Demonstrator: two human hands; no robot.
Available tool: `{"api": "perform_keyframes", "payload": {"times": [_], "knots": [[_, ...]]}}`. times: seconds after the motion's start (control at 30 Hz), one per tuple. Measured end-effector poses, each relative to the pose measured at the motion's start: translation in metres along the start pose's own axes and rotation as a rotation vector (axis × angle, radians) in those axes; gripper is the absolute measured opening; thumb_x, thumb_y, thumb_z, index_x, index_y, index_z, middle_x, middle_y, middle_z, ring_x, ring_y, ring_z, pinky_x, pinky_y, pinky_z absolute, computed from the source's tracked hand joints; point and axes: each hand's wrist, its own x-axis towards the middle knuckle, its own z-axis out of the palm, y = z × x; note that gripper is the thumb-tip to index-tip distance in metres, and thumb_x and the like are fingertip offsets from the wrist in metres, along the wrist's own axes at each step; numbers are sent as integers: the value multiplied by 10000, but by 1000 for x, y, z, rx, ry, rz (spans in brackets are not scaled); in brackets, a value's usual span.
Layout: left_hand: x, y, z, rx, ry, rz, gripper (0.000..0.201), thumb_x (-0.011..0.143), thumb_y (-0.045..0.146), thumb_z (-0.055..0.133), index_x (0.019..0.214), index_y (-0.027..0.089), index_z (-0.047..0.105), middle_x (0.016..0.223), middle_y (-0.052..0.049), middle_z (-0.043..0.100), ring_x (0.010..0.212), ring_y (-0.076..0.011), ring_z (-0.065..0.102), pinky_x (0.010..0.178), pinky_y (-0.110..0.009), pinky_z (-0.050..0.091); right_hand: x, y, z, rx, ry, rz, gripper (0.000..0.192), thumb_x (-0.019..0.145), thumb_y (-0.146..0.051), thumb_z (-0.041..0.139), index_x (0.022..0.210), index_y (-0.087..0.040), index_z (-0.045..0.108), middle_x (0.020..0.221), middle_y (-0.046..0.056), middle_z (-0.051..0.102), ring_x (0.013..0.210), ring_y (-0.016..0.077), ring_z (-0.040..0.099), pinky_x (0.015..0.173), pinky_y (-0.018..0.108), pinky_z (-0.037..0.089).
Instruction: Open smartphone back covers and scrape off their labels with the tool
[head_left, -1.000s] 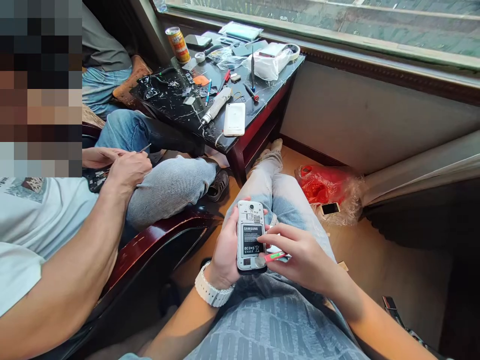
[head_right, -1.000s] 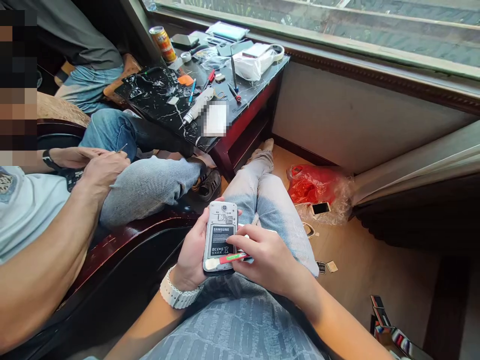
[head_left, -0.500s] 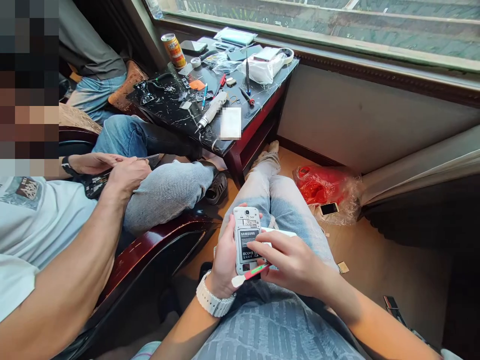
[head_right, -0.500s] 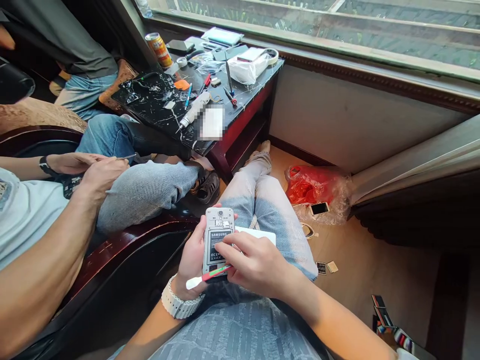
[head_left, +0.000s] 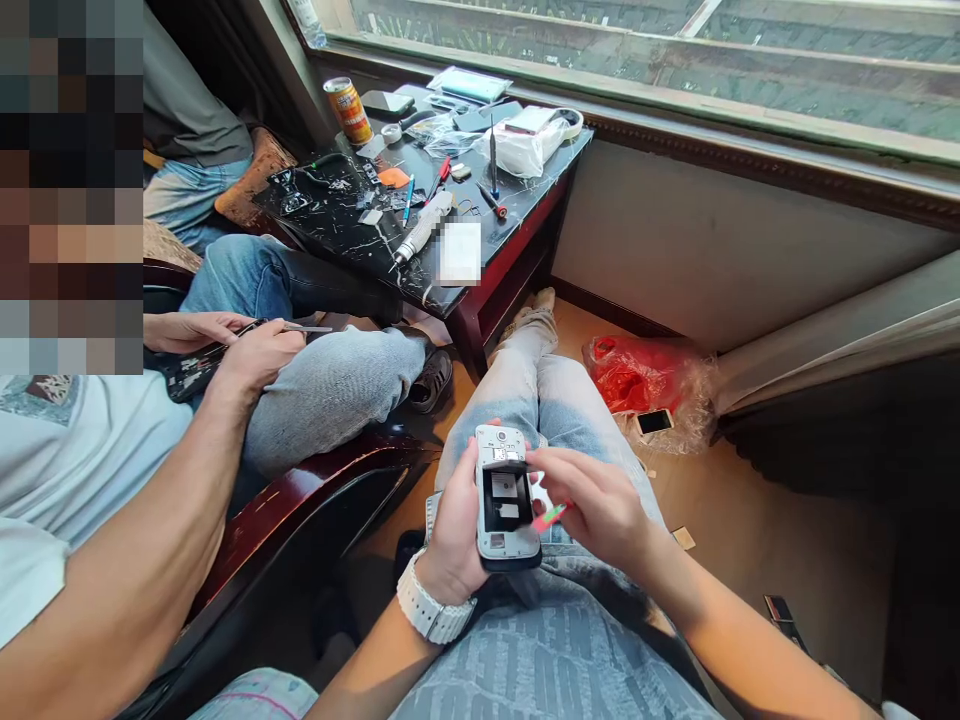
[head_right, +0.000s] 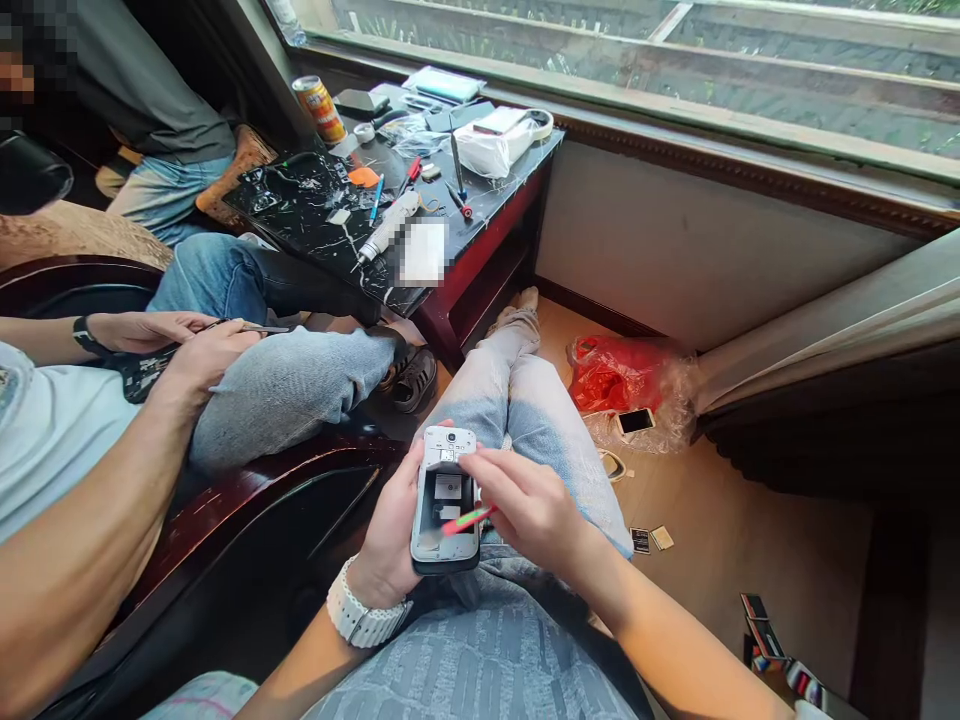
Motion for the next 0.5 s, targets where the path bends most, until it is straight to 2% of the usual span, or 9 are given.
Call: {"api": "perform_keyframes", "payload": {"times": [0.13, 0.23, 0.3, 0.37, 0.43, 0.5], "knots": [[0, -6, 2, 34, -3, -50, 446, 1116, 395, 425, 1524, 258, 544, 970, -64, 770, 732, -199, 764, 734, -347, 661, 6, 1, 3, 43, 114, 140, 379, 1042, -60, 543, 1380, -204, 638, 1149, 102, 769, 1004, 188, 770, 874, 276, 646], [2, -6, 4, 81, -63, -92, 506, 1109, 464, 407, 1592, 322, 454, 944, -66, 761, 670, -226, 759, 616, -353, 647, 5, 2, -5, 112, 165, 320, 290, 1035, -137, 633, 1303, -214, 711, 1087, 60, 783, 859, 154, 755, 740, 226, 620], [3, -5, 5, 108, -114, -105, 531, 1102, 505, 388, 1616, 371, 399, 997, -76, 762, 658, -243, 760, 554, -355, 631, -6, 12, -17, 132, 279, 560, 229, 1026, -275, 697, 1234, -205, 762, 946, 37, 768, 668, 126, 671, 578, 214, 543], [5, -3, 6, 114, -167, -98, 535, 1102, 513, 370, 1622, 389, 376, 1095, -91, 760, 675, -248, 765, 541, -358, 630, -29, 35, -31, 99, 414, 865, 334, 993, -443, 730, 1198, -185, 785, 807, 20, 708, 561, 115, 561, 495, 223, 448], [6, -2, 7, 107, -215, -72, 531, 1106, 495, 361, 1622, 373, 373, 1191, -105, 750, 707, -242, 766, 553, -362, 638, -63, 68, -44, 26, 541, 1156, 475, 944, -556, 746, 1225, -174, 765, 779, 6, 664, 566, 120, 532, 507, 233, 421], [7, -1, 9, 105, -224, -56, 524, 1109, 475, 359, 1618, 353, 383, 1240, -114, 740, 770, -246, 774, 585, -378, 657, -104, 102, -53, -73, 594, 1301, 445, 993, -513, 687, 1214, -129, 736, 764, 2, 635, 549, 117, 509, 522, 246, 430]]}}
